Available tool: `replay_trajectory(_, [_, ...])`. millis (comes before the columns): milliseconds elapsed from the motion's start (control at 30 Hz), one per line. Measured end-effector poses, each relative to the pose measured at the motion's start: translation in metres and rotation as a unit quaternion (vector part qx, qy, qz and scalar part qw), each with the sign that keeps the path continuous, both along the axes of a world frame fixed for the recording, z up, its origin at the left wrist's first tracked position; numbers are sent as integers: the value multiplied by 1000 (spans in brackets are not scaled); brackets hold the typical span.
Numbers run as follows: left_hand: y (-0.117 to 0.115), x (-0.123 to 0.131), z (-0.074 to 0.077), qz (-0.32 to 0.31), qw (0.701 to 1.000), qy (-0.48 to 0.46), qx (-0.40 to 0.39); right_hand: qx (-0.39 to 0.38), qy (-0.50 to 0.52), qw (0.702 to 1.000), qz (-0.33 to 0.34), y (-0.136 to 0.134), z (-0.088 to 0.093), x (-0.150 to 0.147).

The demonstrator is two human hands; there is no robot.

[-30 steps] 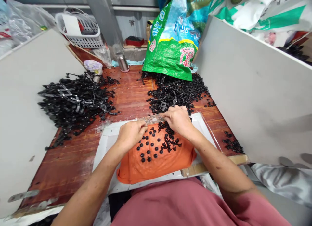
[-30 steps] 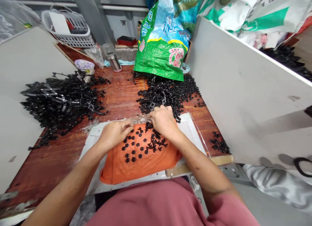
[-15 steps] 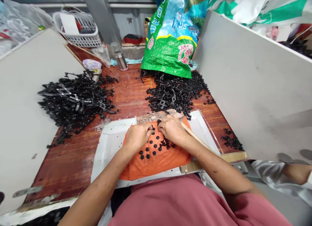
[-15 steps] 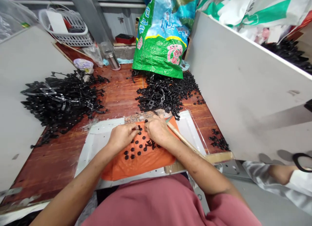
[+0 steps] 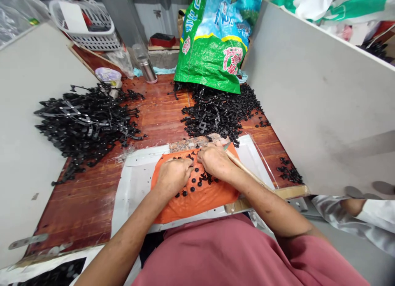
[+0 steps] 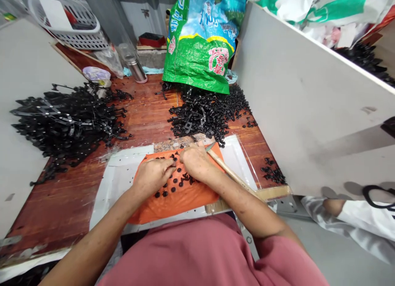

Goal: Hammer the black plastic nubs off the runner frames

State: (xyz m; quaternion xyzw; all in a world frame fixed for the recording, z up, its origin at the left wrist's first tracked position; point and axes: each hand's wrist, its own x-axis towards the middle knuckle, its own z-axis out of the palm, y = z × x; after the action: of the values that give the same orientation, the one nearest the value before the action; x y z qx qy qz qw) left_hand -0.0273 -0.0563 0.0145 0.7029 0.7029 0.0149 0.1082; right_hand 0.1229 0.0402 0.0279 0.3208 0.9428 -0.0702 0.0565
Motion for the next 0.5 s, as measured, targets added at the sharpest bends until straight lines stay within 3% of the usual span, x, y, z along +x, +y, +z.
replay_trajectory(200, [-15, 12, 6, -13, 999, -30, 14, 18, 30, 999, 13, -1, 5, -2])
replay_trajectory(367, [-19, 33, 6, 6, 999, -43, -20, 34, 90, 995, 29, -15, 14, 34])
replay_trajectory(500, [-15, 34, 5, 22, 999, -13, -27, 48, 126, 990, 39, -41, 5, 54])
